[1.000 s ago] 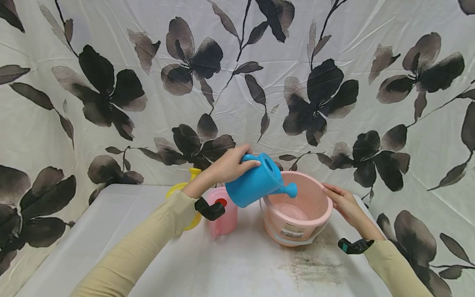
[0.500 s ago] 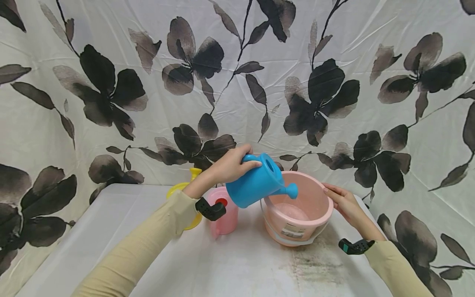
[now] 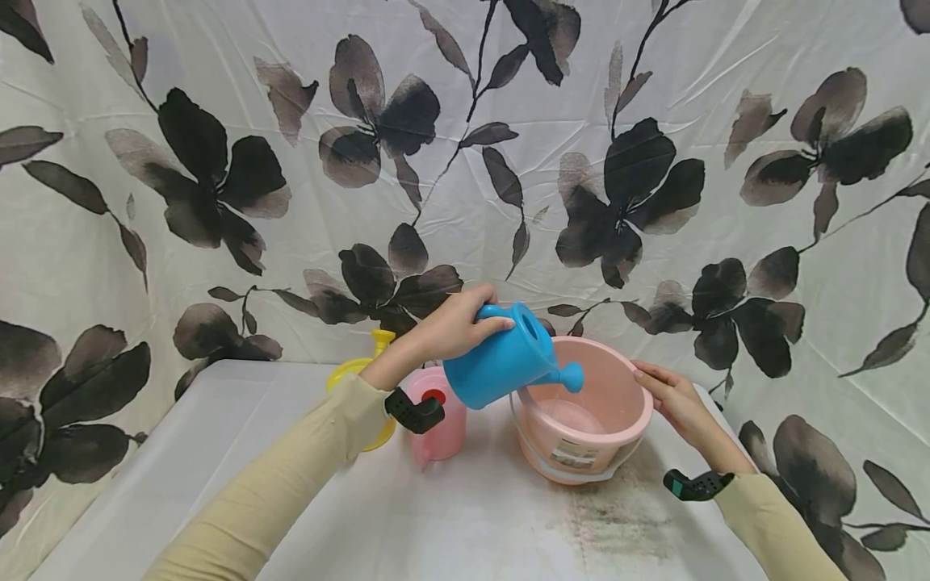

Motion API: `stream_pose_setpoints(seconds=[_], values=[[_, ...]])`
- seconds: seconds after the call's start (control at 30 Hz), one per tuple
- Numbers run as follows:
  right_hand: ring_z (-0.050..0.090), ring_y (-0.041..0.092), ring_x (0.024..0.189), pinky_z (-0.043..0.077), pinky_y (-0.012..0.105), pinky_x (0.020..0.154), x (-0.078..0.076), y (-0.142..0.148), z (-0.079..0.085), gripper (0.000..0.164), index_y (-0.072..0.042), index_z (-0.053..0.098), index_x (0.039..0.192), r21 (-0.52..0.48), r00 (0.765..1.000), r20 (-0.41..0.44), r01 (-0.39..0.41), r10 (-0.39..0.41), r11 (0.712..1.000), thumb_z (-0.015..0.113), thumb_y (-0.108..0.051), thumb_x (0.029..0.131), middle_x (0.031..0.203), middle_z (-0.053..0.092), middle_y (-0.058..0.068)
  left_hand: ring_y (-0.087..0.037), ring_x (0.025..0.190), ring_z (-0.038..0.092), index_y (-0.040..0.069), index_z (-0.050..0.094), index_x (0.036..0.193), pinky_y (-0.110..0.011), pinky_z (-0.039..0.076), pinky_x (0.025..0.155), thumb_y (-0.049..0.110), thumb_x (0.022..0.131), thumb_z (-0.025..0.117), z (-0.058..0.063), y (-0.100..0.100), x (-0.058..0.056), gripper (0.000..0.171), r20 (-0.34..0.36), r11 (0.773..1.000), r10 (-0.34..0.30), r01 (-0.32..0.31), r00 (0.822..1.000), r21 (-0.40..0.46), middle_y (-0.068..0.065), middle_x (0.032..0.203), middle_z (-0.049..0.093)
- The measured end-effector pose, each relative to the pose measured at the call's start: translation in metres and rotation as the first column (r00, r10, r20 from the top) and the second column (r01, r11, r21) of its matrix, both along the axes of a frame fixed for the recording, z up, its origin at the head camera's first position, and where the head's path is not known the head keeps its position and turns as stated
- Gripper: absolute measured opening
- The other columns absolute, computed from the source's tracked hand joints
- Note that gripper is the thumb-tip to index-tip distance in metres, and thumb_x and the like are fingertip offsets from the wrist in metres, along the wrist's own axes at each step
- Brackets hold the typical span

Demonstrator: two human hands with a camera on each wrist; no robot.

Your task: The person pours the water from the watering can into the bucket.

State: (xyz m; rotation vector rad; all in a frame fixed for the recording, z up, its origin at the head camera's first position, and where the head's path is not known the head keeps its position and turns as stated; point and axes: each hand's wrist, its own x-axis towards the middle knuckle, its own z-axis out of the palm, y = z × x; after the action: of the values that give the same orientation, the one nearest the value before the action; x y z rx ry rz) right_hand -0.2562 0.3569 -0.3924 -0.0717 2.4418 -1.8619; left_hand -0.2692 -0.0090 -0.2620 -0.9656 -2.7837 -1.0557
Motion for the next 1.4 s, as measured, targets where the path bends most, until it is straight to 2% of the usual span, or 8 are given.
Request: stream_pose_setpoints(seconds=[0.23, 0.47, 0.73, 1.4], values=[[0.056, -0.015, 0.096, 0.048, 0.012, 0.083, -0.0001, -0.0007, -0.0015, 0.067, 0.008, 0.028, 0.146, 0.001, 1.0, -0.008, 0.001, -0.001, 1.0, 0.05, -0.035, 0.1, 0.115, 0.051, -0.018, -0.02, 0.074, 0.05, 0.006, 0.047, 0.092, -0.031, 0.04, 0.066, 0.028, 0.096, 0.058, -0.0004, 0.0008, -0.0004, 0.025, 0.0, 1.0, 0.001, -0.001, 1.0, -0.003, -0.004, 0.073, 0.036], [0.056, -0.015, 0.096, 0.048, 0.011, 0.083, -0.0002, 0.0002, -0.0013, 0.067, 0.008, 0.029, 0.146, -0.002, 1.0, -0.008, -0.001, 0.001, 1.0, 0.05, -0.036, 0.1, 0.108, 0.052, -0.024, -0.018, 0.071, 0.047, 0.006, 0.046, 0.089, -0.03, 0.038, 0.065, 0.027, 0.096, 0.058, 0.0008, 0.0012, 0.0011, 0.025, -0.009, 1.0, 0.002, -0.002, 1.0, -0.003, -0.003, 0.072, 0.034], [0.056, -0.014, 0.096, 0.048, 0.011, 0.083, -0.0001, -0.0008, -0.0006, 0.067, 0.008, 0.027, 0.146, -0.021, 1.0, -0.003, -0.003, 0.003, 1.0, 0.05, -0.035, 0.1, 0.107, 0.052, -0.024, -0.018, 0.07, 0.047, 0.006, 0.046, 0.09, -0.031, 0.039, 0.065, 0.028, 0.096, 0.058, 0.0008, 0.0014, 0.0002, 0.025, -0.01, 1.0, 0.008, -0.008, 1.0, -0.009, -0.003, 0.072, 0.034], [0.056, -0.014, 0.096, 0.048, 0.011, 0.083, 0.0007, -0.0007, -0.0009, 0.067, 0.008, 0.028, 0.146, -0.021, 1.0, -0.006, 0.0, 0.0, 1.0, 0.051, -0.035, 0.1, 0.105, 0.053, -0.025, -0.017, 0.068, 0.045, 0.006, 0.047, 0.089, -0.029, 0.037, 0.064, 0.027, 0.096, 0.059, 0.001, 0.0054, -0.0014, 0.025, -0.028, 1.0, -0.015, 0.015, 0.999, 0.0, -0.002, 0.07, 0.033]])
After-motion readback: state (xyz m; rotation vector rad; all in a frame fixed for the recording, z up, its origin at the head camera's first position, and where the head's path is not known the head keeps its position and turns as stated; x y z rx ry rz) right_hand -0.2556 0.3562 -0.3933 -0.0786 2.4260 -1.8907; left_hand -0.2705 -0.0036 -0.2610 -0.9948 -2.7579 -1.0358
